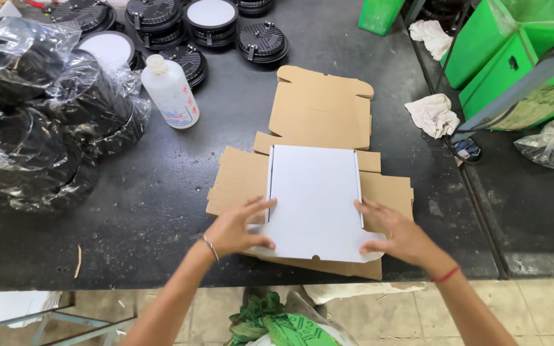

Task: The person folds flat cardboard boxes into white rectangular boxes, places a plastic-wrapped black circular object inside each, closes the lids, and stacks the finished boxes on the table. The process repeats multiple times.

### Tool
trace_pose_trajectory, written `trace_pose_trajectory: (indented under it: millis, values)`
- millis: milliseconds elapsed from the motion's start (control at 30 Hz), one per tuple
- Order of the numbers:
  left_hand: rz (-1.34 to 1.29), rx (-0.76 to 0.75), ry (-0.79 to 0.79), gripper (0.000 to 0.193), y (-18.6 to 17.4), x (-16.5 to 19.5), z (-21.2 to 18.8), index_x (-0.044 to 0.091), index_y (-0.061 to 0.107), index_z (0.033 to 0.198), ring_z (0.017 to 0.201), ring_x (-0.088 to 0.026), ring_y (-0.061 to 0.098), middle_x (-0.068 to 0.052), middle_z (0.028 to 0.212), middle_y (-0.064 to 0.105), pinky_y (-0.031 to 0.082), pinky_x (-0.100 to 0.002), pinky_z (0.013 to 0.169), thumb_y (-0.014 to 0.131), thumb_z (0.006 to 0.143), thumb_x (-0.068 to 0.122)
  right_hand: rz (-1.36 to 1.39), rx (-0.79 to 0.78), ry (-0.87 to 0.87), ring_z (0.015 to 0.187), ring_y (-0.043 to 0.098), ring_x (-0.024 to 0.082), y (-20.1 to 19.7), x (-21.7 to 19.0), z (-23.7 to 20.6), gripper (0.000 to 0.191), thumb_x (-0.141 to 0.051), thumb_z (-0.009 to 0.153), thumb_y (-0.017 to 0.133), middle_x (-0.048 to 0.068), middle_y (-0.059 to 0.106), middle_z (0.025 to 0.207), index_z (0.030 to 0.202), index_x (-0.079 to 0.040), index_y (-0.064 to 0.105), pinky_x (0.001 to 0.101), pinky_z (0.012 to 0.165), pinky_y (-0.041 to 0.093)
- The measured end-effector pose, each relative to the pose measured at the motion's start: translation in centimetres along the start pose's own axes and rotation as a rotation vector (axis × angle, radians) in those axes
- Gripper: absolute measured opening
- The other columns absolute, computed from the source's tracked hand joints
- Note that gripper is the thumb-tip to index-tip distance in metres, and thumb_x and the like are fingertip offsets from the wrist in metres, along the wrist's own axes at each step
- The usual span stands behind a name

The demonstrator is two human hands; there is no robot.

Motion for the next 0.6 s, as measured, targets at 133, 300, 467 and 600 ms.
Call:
trace_pose_trajectory:
  millis: [133, 300, 467, 600]
  values:
    - [-0.088, 0.199, 0.007, 0.085, 2.2, 0.2, -0.5, 0.019, 0.058, 0.143, 0.126, -0.035, 0.061, -0.019, 0.143, 0.059, 0.051, -0.039, 0.104, 0.093, 0.065, 0.028, 0.145, 0.165, 0.050, 0.133, 0.059, 0.026, 1.8, -1.3, -0.4, 0.088, -0.027, 0.069, 0.083, 0.010, 0.050, 0.156, 0.151, -0.026, 0.050, 0.0368, 0.101, 0.054]
    - [-0.134, 0.330, -0.015, 0.077, 3.6, 0.9, -0.3, 0.019, 0.062, 0.139, 0.099, -0.026, 0.074, -0.011, 0.135, 0.069, 0.060, -0.033, 0.090, 0.090, 0.069, 0.014, 0.323, 0.282, 0.210, 0.110, 0.072, 0.020, 3.8, -2.3, -0.6, 0.088, -0.011, 0.068, 0.084, 0.008, 0.055, 0.151, 0.149, -0.023, 0.053, 0.0318, 0.090, 0.061]
    - [-0.315, 0.304, -0.150, 0.070, -1.2, 2.7, 0.4, 0.014, 0.064, 0.128, 0.081, -0.018, 0.080, -0.009, 0.104, 0.081, 0.065, -0.031, 0.072, 0.092, 0.065, 0.019, 0.564, 0.270, 0.076, 0.098, 0.077, 0.018, -1.0, -2.5, -0.8, 0.069, -0.018, 0.073, 0.087, 0.010, 0.074, 0.131, 0.137, -0.007, 0.066, 0.0302, 0.087, 0.061]
    - [-0.399, 0.397, -0.164, 0.077, -6.3, 4.3, 5.3, 0.010, 0.051, 0.128, 0.076, -0.018, 0.077, -0.008, 0.103, 0.074, 0.064, -0.031, 0.064, 0.092, 0.065, 0.024, 0.569, 0.268, 0.199, 0.091, 0.070, 0.014, -7.1, -2.0, 3.2, 0.067, -0.026, 0.075, 0.083, 0.009, 0.073, 0.113, 0.136, -0.008, 0.062, 0.0314, 0.069, 0.060]
Point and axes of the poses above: each hand's wrist, its own z-axis towards the middle knuckle, its own y-axis out of the palm, x = y × z, the point moved 1 cm from there along z, towards the middle knuckle
